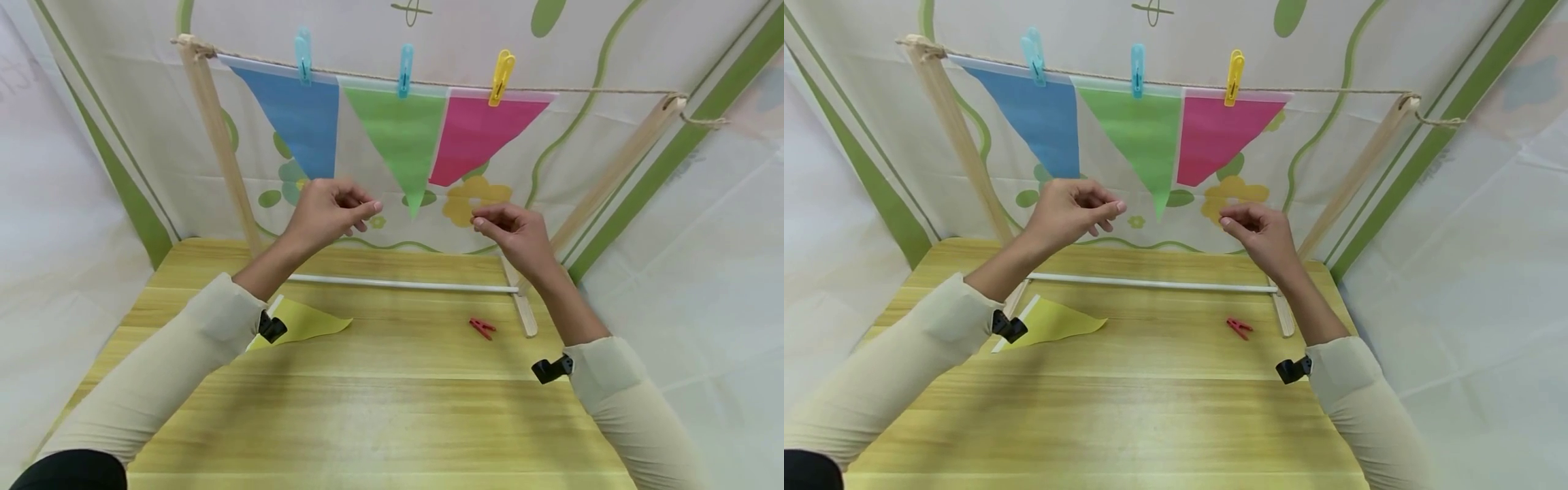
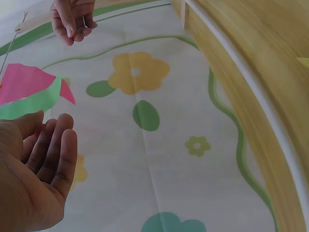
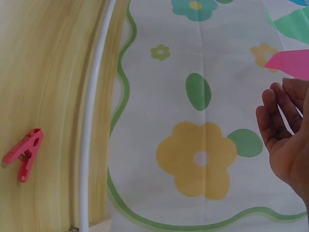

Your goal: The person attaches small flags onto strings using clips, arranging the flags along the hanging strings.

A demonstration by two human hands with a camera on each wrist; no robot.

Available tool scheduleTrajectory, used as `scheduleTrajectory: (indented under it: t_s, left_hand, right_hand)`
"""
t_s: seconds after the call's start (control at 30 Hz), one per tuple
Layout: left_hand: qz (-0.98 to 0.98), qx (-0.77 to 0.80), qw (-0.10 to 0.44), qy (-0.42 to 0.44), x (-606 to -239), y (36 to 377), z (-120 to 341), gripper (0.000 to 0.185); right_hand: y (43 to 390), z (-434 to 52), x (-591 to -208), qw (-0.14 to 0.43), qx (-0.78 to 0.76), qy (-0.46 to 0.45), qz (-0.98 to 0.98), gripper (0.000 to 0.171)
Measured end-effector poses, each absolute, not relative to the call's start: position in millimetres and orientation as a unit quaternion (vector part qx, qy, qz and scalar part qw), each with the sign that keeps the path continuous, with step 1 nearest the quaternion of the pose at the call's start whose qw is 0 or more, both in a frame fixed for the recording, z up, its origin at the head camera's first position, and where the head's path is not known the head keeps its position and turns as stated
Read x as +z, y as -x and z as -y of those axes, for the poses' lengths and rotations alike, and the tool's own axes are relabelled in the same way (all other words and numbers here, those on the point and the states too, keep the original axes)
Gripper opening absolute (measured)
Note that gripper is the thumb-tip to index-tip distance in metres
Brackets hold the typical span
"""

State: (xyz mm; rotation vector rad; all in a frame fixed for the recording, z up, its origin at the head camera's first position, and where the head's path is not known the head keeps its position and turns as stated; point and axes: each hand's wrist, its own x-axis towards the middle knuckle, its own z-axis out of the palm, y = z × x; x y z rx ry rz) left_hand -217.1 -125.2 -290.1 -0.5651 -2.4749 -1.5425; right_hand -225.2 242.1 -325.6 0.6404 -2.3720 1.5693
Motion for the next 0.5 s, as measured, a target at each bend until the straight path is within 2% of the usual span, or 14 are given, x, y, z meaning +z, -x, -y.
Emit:
scheduleTrajectory:
  t_s: [0.5]
  left_hand:
    - [0.842, -0.508, 0.057, 0.170, -318.8, 214.2, 139.5, 0.020]
  right_hand:
    - [220.8, -249.4, -358.4, 0.090, 0.513, -0.189, 0.833, 0.024]
